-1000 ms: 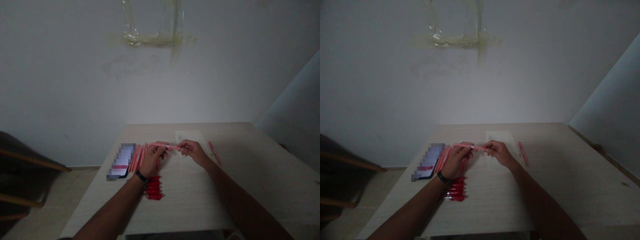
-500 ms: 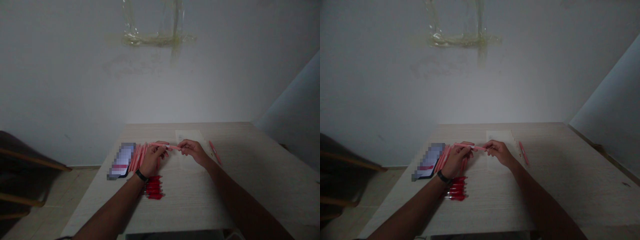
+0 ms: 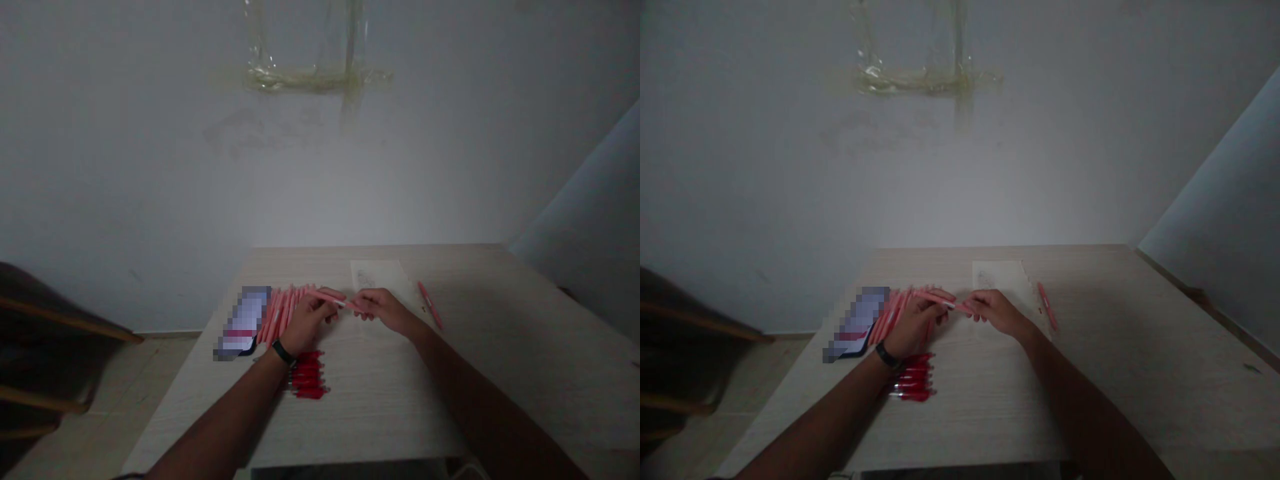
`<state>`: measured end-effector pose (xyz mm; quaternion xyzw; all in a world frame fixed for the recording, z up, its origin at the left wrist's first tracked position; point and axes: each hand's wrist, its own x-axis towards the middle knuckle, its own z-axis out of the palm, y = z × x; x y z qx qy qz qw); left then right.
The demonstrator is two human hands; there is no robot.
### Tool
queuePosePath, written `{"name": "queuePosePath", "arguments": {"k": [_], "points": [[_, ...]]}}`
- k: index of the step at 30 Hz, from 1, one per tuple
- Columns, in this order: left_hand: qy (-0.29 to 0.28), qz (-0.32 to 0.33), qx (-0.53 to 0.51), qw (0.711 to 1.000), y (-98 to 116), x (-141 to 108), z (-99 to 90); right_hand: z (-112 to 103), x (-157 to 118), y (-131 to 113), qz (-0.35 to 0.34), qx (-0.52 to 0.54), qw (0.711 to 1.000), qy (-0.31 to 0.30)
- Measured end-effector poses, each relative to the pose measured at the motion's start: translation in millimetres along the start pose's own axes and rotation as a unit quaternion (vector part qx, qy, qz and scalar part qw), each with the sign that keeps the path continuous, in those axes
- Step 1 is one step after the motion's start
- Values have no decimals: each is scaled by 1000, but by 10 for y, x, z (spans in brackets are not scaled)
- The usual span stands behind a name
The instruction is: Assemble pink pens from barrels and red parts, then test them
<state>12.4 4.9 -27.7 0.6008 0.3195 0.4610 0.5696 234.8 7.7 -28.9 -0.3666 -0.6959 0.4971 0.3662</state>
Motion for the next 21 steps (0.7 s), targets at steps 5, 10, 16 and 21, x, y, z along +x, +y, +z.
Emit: {"name": "queuePosePath", "arguments": {"k": [5,10,16,21], "points": [[-25,-19,40,999,0,-22,-18,17,-22,1,14,27,999,-39],[-37,-21,42,998,-14,-22,-10,27,-28,50,16,63,996,-65],[-38,-8,74,996,-34,-12,17,-90,-56,30,28,10,999,-45],[-39,9,117,992,-63,-25,-6,-482,-157,-28,69,-236,968,57]]}}
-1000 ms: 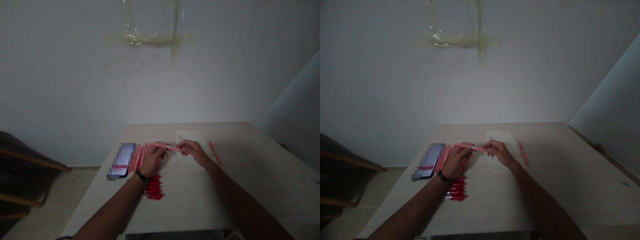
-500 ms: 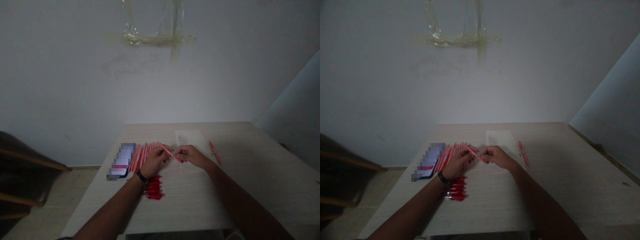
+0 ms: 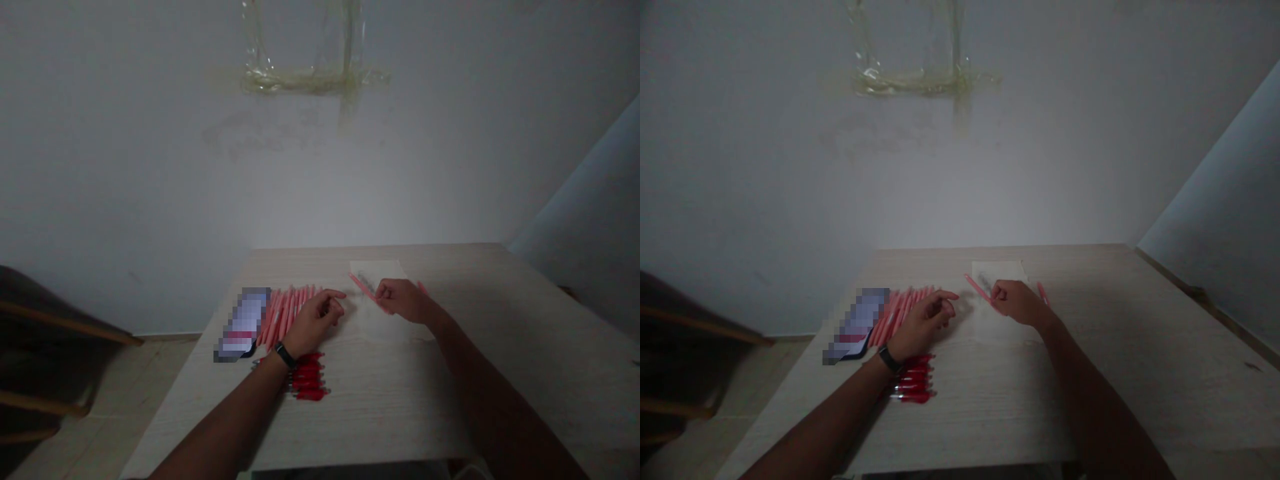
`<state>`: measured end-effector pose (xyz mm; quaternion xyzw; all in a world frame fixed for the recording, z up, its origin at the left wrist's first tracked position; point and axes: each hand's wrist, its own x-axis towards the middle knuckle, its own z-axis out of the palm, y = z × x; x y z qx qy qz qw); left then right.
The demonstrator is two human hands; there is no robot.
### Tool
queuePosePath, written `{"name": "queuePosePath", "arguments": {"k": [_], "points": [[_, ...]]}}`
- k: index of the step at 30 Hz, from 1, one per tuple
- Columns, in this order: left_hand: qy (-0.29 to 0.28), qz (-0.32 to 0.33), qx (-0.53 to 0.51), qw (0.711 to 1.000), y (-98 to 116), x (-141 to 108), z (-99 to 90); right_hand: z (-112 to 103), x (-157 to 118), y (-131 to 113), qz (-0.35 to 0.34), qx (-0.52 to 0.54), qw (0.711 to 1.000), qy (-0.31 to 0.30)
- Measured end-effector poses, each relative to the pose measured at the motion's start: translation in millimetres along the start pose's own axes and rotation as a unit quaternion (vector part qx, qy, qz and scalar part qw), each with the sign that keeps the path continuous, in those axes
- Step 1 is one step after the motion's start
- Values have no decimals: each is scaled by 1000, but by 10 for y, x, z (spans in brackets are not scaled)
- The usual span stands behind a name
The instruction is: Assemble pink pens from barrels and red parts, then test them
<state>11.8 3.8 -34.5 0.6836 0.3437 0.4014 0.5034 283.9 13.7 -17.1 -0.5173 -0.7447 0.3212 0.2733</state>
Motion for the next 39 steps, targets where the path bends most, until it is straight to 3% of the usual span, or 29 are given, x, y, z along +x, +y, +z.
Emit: {"name": "queuePosePath", "arguments": {"k": [2,7,16,22,25,31,39], "points": [[1,5,17,1000,-2,-10,-3,-179,-24,79,44,-114,990,66],[-4,9,65,998,32,-27,1,-583,-128,343,185,-149,969,63],[0,16,98,995,67,-31,3,-999,-495,882,240,-147,959,5],[-5,17,108,994,84,-34,2,-1038,-570,1094,288,-76,954,-27],[-6,22,119,993,102,-34,-3,-1024,-557,1118,291,-92,951,-37],[-11,21,150,988,112,-35,-3,-942,-405,993,267,-226,934,77],[-16,23,181,983,116,-33,0,-834,-332,948,295,-234,924,67]]}}
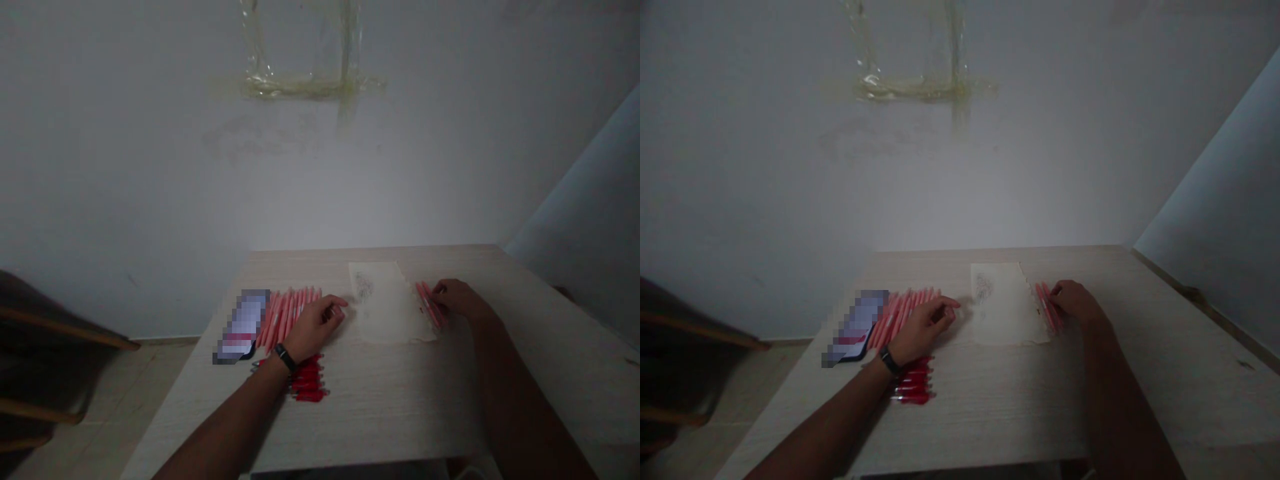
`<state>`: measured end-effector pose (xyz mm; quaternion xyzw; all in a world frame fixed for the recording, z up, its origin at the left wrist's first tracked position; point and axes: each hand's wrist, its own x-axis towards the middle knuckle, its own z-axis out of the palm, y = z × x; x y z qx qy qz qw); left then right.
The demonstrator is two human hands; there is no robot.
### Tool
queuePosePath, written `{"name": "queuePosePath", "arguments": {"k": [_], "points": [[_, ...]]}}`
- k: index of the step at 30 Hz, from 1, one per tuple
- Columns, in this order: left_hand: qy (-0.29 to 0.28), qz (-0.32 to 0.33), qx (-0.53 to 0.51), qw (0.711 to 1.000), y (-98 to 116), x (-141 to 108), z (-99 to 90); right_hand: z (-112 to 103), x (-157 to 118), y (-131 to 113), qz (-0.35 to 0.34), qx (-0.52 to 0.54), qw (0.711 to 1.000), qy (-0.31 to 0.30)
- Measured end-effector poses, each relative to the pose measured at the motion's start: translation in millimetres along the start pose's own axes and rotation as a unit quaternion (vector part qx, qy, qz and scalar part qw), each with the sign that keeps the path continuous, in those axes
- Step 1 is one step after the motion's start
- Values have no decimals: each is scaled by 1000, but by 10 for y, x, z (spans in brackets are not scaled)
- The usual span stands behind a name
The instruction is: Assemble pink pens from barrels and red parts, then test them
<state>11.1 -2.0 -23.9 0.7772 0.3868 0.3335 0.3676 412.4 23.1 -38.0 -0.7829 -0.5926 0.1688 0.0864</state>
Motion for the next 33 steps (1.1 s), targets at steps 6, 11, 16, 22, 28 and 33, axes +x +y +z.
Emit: {"name": "queuePosePath", "arguments": {"k": [6,11,16,22,28,33], "points": [[-7,0,10,1000,20,-4,-6,-8,2,14,-8,4,1000,-20],[-10,-2,13,1000,29,2,-8,-19,-12,18,-11,10,999,-39],[-10,1,15,1000,26,-1,-4,-32,-53,-24,-10,19,999,-43],[-16,0,13,1000,-8,-11,7,-38,-62,-55,-6,19,999,-45],[-13,-2,7,1000,-18,-5,18,-11,-42,-29,1,36,998,-52],[-15,-1,11,1000,-18,-15,16,-20,-36,-22,-6,18,999,-42]]}}
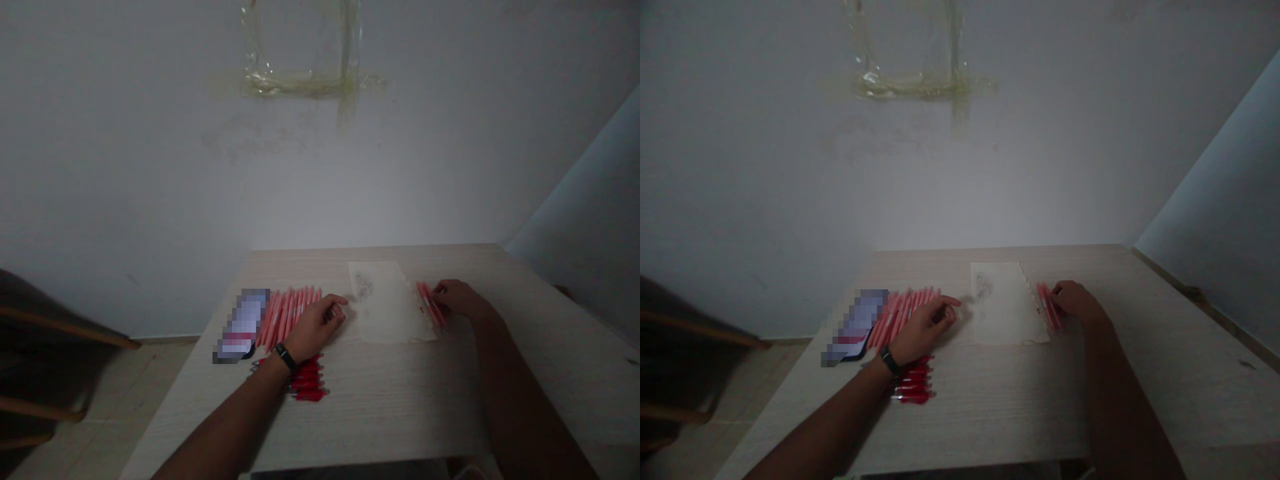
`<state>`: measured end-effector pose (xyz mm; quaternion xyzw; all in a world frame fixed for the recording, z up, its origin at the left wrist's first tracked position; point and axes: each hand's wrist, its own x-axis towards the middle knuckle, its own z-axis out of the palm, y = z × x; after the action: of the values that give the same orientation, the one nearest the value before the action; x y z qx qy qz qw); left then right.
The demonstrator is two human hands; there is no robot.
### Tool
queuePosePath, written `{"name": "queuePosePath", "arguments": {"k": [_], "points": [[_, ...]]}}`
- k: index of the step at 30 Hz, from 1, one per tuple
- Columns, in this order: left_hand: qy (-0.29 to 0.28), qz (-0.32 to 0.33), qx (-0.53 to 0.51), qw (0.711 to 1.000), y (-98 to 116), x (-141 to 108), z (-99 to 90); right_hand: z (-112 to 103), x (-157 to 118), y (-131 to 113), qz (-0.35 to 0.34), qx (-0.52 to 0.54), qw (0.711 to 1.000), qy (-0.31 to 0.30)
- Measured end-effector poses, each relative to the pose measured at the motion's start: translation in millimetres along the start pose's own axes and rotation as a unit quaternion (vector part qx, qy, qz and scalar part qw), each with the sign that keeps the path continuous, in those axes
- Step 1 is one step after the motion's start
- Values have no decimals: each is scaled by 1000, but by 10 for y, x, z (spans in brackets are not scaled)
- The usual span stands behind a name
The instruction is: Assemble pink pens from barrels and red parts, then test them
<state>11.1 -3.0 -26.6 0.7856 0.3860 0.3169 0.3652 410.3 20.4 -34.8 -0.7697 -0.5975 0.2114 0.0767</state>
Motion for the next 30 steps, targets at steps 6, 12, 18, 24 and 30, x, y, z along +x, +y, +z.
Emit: {"name": "queuePosePath", "arguments": {"k": [6,12,18,24,30], "points": [[-3,5,-3,1000,14,2,-3,4,-28,-72,-4,-29,999,27],[-7,-2,1,1000,30,6,-1,40,12,-46,-5,-35,999,30],[-10,-1,-1,1000,12,6,-1,77,66,-20,8,-36,999,36],[-11,-1,7,1000,14,9,-5,111,42,-18,9,-24,999,33],[-8,-7,8,1000,14,13,-10,76,-28,52,16,-33,999,-20]]}}
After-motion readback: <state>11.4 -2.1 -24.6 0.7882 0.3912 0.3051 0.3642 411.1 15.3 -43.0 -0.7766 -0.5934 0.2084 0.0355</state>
